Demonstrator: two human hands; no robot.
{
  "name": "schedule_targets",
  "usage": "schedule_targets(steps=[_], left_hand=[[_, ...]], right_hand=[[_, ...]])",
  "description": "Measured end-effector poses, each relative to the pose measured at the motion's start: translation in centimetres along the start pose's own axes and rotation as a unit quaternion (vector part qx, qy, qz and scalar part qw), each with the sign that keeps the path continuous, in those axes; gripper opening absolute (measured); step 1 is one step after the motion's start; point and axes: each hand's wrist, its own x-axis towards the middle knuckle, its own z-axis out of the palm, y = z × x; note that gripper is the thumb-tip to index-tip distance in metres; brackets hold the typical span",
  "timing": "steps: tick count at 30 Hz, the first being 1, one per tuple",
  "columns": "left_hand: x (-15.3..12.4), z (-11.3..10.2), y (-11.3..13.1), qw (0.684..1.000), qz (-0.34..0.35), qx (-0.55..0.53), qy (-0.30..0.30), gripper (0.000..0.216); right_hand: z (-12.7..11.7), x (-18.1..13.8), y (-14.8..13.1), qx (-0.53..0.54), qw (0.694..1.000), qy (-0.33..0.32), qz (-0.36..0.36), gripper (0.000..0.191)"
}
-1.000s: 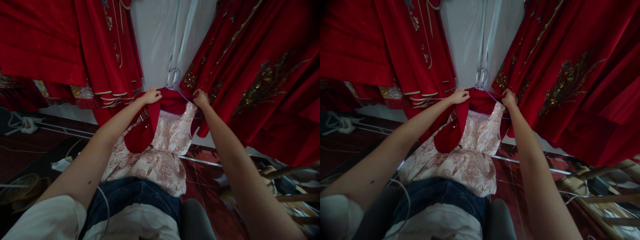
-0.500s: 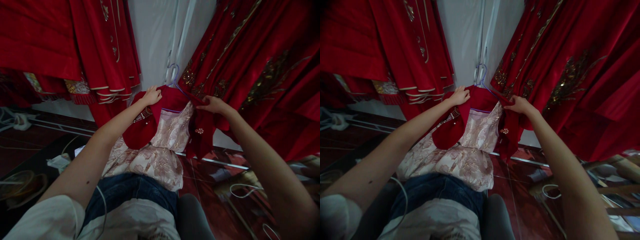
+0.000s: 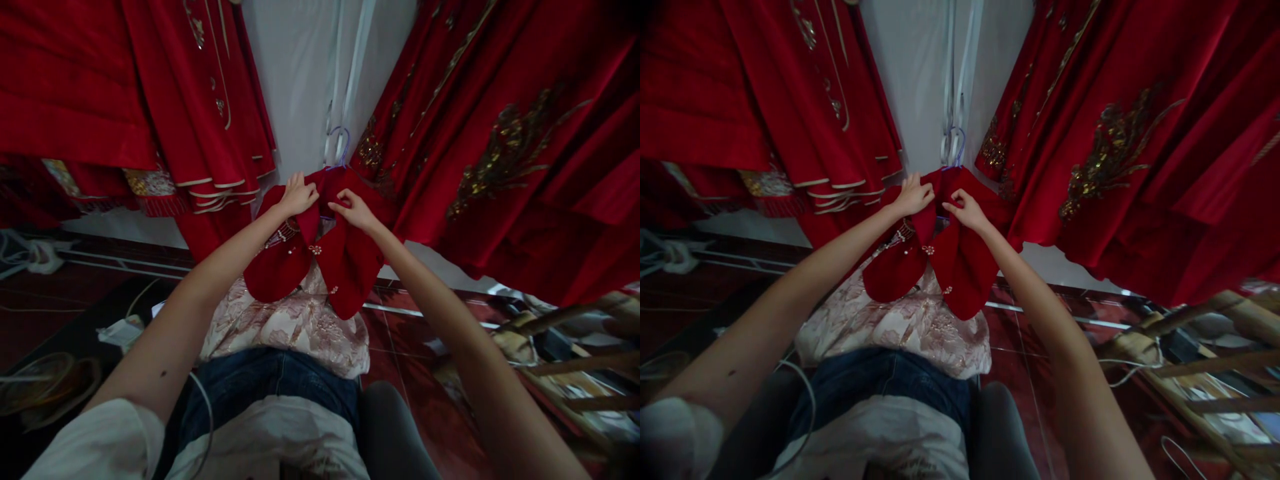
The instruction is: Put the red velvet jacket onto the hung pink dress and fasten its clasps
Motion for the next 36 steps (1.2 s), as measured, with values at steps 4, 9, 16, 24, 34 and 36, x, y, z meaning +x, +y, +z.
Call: schedule_targets(steps=[4,9,16,24,34,36], left_hand=[[-3.4,0.5,-0.6,0.997,0.058,-0.004,0.044,0.021],[-6.1,1.3,0.5,0.996,0.005,-0.083,0.027,0.024],[-3.2,2.9,4.5,0.880,-0.211,-0.423,0.054,0.037],[-5.8,1.4,4.9,0.664,-0.248,-0.705,0.016,0.022],[-7.6,2.6,4.2,0.756,-0.166,-0.626,0.098,0.025],[-7.3,2.7,4.2,0.767,-0.155,-0.614,0.098,0.019]], right_hand=[[-1.6,-1.1,1.9,0.003,0.999,0.017,0.047,0.027],[-0.9,-1.6,1.7,0.039,0.998,0.032,0.029,0.022],[2.7,-1.5,-1.4,0.152,0.987,0.007,0.046,0.019],[3.8,-3.0,-1.1,0.232,0.963,0.099,0.098,0.024],[3.7,-4.3,0.6,0.303,0.949,0.076,0.048,0.028],[3.7,-4.5,0.7,0.273,0.957,0.089,0.027,0.032]])
